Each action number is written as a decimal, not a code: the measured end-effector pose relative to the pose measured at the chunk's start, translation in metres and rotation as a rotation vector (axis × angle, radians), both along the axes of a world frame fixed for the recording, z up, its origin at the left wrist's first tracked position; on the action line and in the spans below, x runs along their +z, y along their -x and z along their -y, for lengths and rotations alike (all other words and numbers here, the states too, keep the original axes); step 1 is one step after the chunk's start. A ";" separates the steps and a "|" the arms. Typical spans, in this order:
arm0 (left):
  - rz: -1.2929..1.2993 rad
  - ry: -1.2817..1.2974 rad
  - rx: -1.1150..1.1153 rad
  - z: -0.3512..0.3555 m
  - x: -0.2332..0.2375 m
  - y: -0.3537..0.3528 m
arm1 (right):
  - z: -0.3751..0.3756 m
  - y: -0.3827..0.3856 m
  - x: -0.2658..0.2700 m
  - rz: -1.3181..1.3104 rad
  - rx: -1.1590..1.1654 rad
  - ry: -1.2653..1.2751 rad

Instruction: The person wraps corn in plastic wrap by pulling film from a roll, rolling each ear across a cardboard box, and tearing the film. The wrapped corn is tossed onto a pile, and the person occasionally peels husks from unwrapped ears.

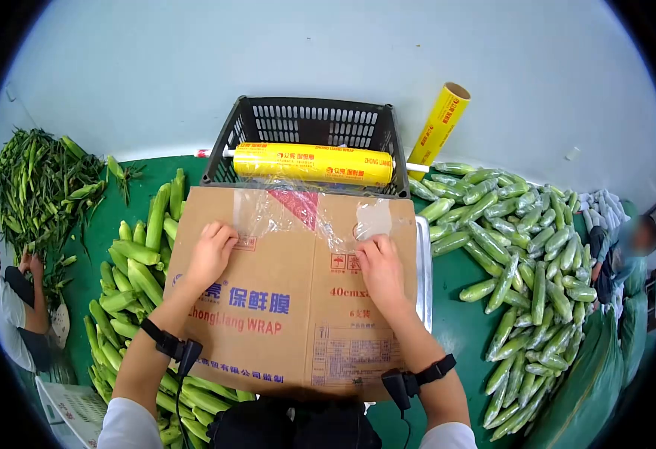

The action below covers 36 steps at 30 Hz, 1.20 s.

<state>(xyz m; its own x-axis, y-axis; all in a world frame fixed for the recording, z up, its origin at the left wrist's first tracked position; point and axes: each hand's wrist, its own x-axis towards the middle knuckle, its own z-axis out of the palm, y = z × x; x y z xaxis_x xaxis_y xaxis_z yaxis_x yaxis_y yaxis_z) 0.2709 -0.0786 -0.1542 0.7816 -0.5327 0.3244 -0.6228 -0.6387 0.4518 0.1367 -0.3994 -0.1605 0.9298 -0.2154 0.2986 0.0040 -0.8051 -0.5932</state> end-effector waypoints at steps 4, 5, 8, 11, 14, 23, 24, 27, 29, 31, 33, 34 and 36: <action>-0.029 0.122 -0.045 0.005 0.005 -0.006 | 0.022 -0.005 -0.001 0.221 0.105 0.073; -0.129 0.107 -0.040 0.007 0.007 -0.004 | 0.030 -0.001 -0.006 0.218 0.116 0.064; -0.003 -0.025 -0.046 0.017 0.013 0.009 | 0.029 0.015 -0.002 -0.005 0.080 -0.396; 0.113 -0.127 -0.027 0.025 0.017 0.006 | 0.016 0.017 0.004 0.082 0.110 -0.440; 0.027 -0.046 -0.081 0.032 0.012 -0.004 | 0.011 0.022 0.027 0.057 0.114 -0.483; -0.182 0.613 -0.004 -0.022 0.099 0.070 | 0.034 0.084 0.064 0.074 0.117 -0.523; -0.180 0.534 0.024 -0.045 0.098 0.080 | 0.035 0.101 0.060 0.078 0.124 -0.544; -0.049 0.352 -0.046 -0.095 0.074 0.128 | 0.020 0.155 0.058 0.078 0.121 -0.554; -0.016 0.222 -0.073 -0.119 0.038 0.154 | -0.003 0.187 0.050 0.024 0.095 -0.538; -0.139 0.201 -0.019 -0.124 0.027 0.183 | -0.018 0.206 0.026 -0.038 0.084 -0.546; -0.097 0.179 -0.013 -0.127 0.009 0.199 | -0.024 0.217 -0.009 -0.105 0.077 -0.467; 0.002 0.163 -0.033 -0.126 -0.008 0.201 | -0.026 0.220 -0.015 -0.137 0.073 -0.424; 0.088 0.140 -0.015 -0.122 -0.016 0.201 | -0.031 0.219 -0.005 -0.129 0.038 -0.362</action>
<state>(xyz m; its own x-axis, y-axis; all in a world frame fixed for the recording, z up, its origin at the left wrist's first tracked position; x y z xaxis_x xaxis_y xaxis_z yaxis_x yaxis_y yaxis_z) 0.0701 0.0439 -0.1704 0.7393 -0.4892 0.4628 -0.6729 -0.5635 0.4792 -0.0828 -0.3681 -0.1655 0.9641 -0.2498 0.0898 -0.0631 -0.5444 -0.8364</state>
